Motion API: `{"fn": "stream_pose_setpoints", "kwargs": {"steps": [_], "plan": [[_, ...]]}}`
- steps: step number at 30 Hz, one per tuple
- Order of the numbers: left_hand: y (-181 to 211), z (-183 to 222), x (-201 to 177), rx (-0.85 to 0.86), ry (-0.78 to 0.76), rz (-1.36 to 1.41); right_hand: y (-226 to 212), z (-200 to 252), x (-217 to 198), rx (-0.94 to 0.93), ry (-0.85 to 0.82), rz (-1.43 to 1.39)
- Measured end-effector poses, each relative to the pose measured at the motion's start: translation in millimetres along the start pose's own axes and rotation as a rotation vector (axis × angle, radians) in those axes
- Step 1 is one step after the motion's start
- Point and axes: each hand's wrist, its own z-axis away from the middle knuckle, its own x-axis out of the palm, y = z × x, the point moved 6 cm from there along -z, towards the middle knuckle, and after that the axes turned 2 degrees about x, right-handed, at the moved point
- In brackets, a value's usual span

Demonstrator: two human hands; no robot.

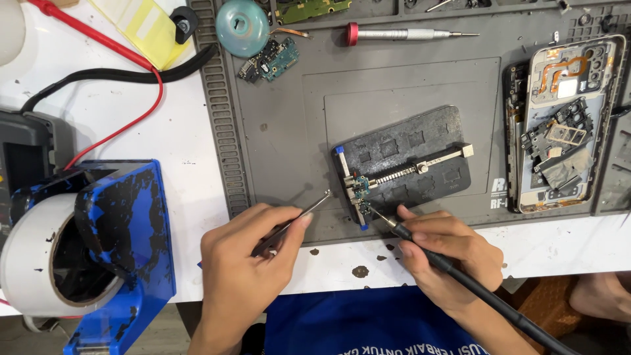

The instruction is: The person uses a soldering iron and tweezers to work on a small circuit board held in a clamp. They apply flux from a syringe and continue soldering. The person then handles a new phone screen assembly, peeling off protective film and placing it on the workbench.

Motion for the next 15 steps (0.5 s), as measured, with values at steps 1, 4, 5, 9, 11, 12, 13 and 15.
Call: {"fn": "stream_pose_setpoints", "kwargs": {"steps": [1, 4, 5, 9, 11, 12, 13, 15], "plan": [[0.0, -0.1, 1.7, 0.014, 0.015, -0.005, 1.3, 0.8, 0.0, 0.010, -0.005, 0.026], [-1.1, -0.6, 5.8, 0.035, 0.031, -0.023, -0.9, -0.3, -0.4, 0.021, -0.029, 0.032], [-1.7, -1.0, 6.6, 0.041, 0.035, -0.037, -2.4, -1.6, 0.4, 0.022, -0.048, 0.010], [-3.1, -1.8, 6.4, 0.034, 0.035, -0.049, 0.6, -0.4, 0.8, 0.059, -0.027, 0.050], [-2.9, -2.8, 6.0, 0.032, 0.033, -0.026, 1.5, -0.8, -0.7, 0.045, -0.006, 0.081], [-3.4, -2.8, 6.2, 0.029, 0.032, -0.025, 2.7, -0.1, -0.9, 0.048, -0.008, 0.081], [-3.8, -2.9, 6.1, 0.026, 0.034, -0.020, 2.8, 0.5, -1.1, 0.033, -0.010, 0.050], [-4.3, -3.4, 6.2, 0.023, 0.036, -0.014, 3.0, 0.0, -0.8, 0.019, -0.014, 0.020]]}}
